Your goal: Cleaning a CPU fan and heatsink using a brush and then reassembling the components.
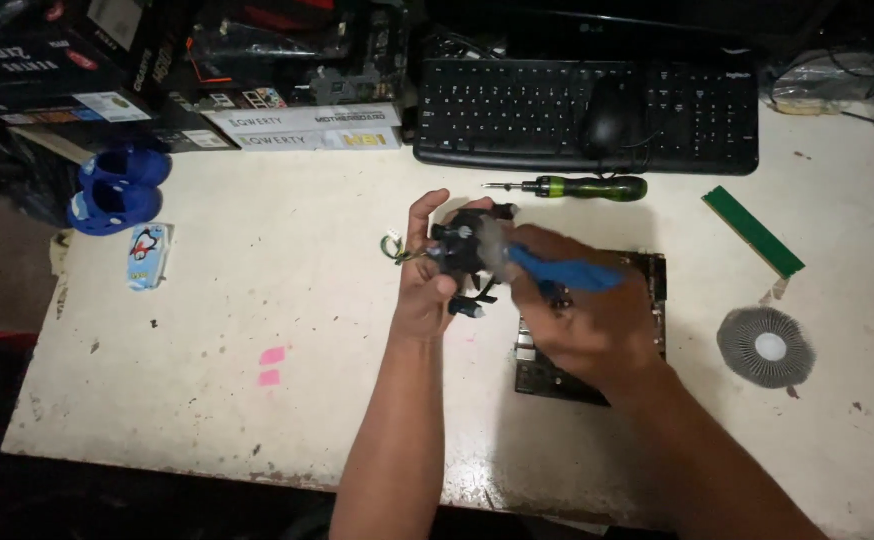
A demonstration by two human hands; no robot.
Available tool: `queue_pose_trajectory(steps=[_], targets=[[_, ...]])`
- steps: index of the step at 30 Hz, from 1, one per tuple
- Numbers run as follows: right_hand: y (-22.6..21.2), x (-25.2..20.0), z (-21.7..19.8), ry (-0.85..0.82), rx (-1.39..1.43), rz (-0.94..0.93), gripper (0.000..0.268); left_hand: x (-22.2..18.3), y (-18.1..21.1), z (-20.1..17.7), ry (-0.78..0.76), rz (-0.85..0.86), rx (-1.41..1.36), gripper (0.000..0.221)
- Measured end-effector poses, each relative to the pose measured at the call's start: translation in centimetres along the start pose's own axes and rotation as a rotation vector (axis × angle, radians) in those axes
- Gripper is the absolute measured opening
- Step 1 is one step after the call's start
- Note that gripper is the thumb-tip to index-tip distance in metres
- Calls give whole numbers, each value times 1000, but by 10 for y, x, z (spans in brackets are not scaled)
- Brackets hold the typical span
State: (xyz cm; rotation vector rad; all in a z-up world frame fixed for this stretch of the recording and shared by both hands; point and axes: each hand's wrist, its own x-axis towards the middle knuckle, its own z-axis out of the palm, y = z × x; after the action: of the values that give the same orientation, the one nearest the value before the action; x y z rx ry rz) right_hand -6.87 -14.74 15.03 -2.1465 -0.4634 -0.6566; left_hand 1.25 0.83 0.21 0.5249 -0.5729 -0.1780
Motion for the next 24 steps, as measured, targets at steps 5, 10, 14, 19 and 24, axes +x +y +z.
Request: queue_pose_trajectory(steps=[5, 10, 14, 19, 24], targets=[[9, -1, -4, -67, -52, 113, 25, 2, 5, -2, -34, 11, -8, 105], [18, -12, -8, -6, 103, 394, 21, 1, 4, -8, -39, 32, 26, 106], [17, -17, 13, -111, -85, 430, 24, 2, 0, -2, 10, 9, 32, 100], [13, -6, -4, -182, 116, 731, 29, 6, 6, -2, 36, 23, -24, 88], [10, -12, 3, -69, 31, 585, 33, 7, 1, -10, 77, 23, 84, 88]])
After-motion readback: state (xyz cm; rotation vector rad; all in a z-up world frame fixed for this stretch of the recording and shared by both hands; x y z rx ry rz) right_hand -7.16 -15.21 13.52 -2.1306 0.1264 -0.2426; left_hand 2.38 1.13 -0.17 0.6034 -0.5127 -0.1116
